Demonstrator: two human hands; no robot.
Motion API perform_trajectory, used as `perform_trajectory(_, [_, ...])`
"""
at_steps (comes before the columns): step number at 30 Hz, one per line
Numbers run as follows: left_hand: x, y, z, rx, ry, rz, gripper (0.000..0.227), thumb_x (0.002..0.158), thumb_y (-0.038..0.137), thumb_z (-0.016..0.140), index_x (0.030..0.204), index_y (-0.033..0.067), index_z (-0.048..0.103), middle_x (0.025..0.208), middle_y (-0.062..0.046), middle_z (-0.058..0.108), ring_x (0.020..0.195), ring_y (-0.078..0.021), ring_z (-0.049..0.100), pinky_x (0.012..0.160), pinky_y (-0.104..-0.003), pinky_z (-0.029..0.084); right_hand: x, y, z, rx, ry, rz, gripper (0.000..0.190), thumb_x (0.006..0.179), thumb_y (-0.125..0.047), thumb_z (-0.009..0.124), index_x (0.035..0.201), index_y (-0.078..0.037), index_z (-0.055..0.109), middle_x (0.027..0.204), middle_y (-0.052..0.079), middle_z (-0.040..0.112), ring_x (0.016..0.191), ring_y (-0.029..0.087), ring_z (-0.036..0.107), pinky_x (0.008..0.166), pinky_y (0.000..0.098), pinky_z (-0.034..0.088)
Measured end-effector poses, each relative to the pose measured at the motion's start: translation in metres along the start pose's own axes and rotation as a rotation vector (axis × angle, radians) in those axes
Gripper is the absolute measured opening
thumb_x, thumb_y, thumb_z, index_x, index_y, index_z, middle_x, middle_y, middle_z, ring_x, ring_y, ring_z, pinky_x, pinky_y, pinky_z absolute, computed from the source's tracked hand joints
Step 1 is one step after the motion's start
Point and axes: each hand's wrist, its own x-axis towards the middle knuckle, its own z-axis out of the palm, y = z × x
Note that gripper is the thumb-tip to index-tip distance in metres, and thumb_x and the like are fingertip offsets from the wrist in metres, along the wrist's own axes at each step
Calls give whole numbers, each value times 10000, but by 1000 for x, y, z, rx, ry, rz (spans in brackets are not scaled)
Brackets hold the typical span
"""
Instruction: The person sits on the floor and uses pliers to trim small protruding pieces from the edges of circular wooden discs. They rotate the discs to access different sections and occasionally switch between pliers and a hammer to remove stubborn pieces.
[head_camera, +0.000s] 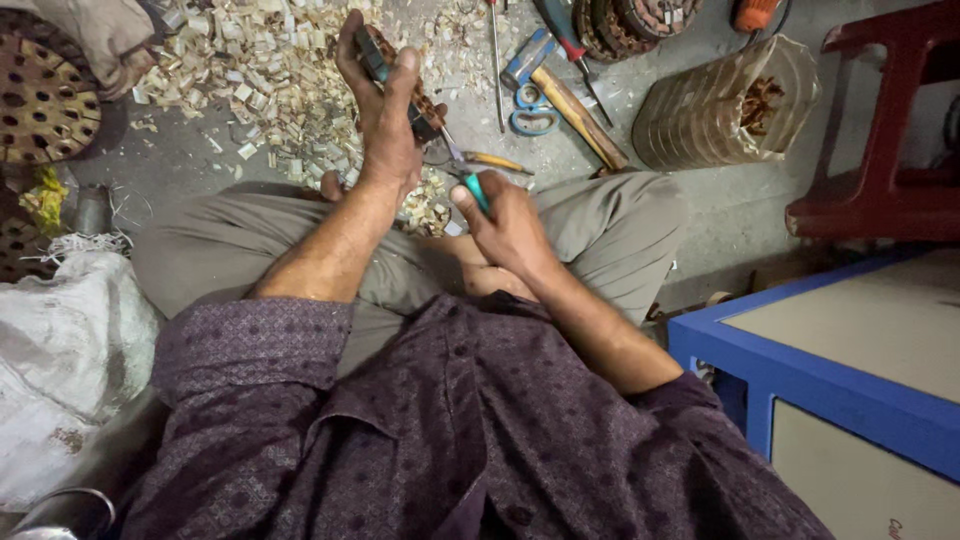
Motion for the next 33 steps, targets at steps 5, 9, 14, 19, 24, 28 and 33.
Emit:
perform_trajectory(5, [0,10,5,37,35,-23,895,912,477,749,1580,329,173,1593,-149,210,1332,-307,473,790,-383,693,6,-2,5,-168,213,-289,402,1038,-361,604,1079,38,632,1026,264,655,917,470,640,769,528,507])
perform_trajectory(9, [-1,6,4,97,-127,30,1066,877,481,872,1587,359,86,1614,-188,209,1355,-336,505,927,-392,690,11,11,4,-225,218,-281,410,1040,-389,618,986,17,627,914,225,662,834,423,657,720,499,511])
perform_trajectory(14, [4,12,3,75,-177,-135,1108,805,521,830,1636,269,143,1455,-234,392,1235,-337,561,937,-490,603,24,41,-14,1226,-516,238,440,1124,-422,578,983,-6,597,848,126,656,633,220,617,513,330,472])
perform_trajectory(19, [2,26,13,-302,-329,-434,923,872,648,674,1549,64,448,1386,-194,598,1221,-331,665,1024,-595,609,12,48,-22,1758,-825,171,396,1037,-437,631,1132,-53,632,856,116,688,622,206,643,494,293,516])
perform_trajectory(24, [0,26,7,-316,-271,-491,781,860,697,580,1380,115,553,1255,-148,637,1097,-348,697,916,-677,608,-13,87,-70,1037,-4,-89,304,1065,-314,673,1048,-11,654,1028,117,708,865,202,656,788,366,539])
perform_trajectory(28, [8,17,0,-344,-193,-489,769,876,719,594,1323,94,591,1206,-126,633,1068,-333,685,931,-756,597,-13,152,-154,148,806,-161,273,1064,-197,732,1198,34,680,1121,146,713,1011,214,646,946,338,518])
perform_trajectory(33, [10,17,-4,-271,-133,-491,882,861,790,635,1370,80,518,1211,-139,525,1085,-394,569,941,-836,571,-20,230,-229,-906,898,108,184,839,-23,672,1019,10,700,1160,209,655,1042,433,620,917,515,489])
